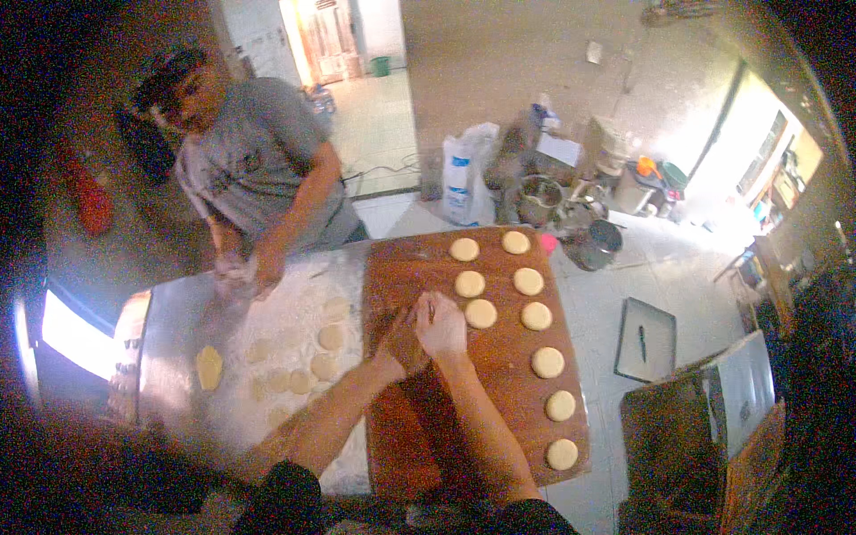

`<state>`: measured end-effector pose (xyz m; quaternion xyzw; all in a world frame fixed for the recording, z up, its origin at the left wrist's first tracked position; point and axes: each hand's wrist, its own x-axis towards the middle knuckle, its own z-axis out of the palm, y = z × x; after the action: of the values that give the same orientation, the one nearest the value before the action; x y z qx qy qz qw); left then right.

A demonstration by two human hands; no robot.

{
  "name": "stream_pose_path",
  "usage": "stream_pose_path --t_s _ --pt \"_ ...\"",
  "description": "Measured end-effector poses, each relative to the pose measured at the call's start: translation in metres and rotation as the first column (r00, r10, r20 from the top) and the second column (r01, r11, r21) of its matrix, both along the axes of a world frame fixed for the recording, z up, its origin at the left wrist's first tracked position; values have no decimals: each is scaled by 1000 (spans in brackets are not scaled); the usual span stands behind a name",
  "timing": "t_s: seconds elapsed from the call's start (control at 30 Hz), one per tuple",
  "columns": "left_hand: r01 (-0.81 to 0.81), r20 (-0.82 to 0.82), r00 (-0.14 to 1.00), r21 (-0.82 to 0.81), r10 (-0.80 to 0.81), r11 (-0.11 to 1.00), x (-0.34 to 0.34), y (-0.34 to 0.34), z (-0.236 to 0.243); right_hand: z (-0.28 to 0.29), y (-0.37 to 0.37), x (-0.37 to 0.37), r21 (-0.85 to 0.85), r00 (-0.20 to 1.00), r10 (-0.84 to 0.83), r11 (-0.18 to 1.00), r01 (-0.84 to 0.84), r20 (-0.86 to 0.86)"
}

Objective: The person shapes small dough pieces into rings by hand and places them on a wooden board. They repeatedly pick up dough, form a hole in the center, and arrange the rings in rows. Another person works alongside at the same table.

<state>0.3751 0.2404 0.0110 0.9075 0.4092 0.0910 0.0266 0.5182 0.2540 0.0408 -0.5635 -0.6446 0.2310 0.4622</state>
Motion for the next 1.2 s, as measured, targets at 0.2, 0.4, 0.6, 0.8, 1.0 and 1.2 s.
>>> stream_pose_path --t_s 0.2,0.4,0.6,0.8,1.0,1.2 --pt "93 233 972 -231 -38 969 -91 -163 61 -29 -15 -136 -58 793 367 919 -389 486" --pt "-548 408 603 -413 686 727 -172 -230 76 -25 -45 -228 66 839 191 964 -259 509" --pt "-666 462 604 -156 650 730 -249 -226 73 -33 -52 -289 -42 632 193 968 -246 750" --pt "-512 482 605 -374 634 773 -244 -183 77 -12 -84 -251 180 870 268 912 -367 414" --pt "-99 505 765 -519 398 849 -166 -171 75 -19 -186 -105 -218 38 -248 757 -615 -968" --pt "326 582 801 -227 -140 918 -15 -175 53 53 -311 65 -421 170 -466 873 244 -868"
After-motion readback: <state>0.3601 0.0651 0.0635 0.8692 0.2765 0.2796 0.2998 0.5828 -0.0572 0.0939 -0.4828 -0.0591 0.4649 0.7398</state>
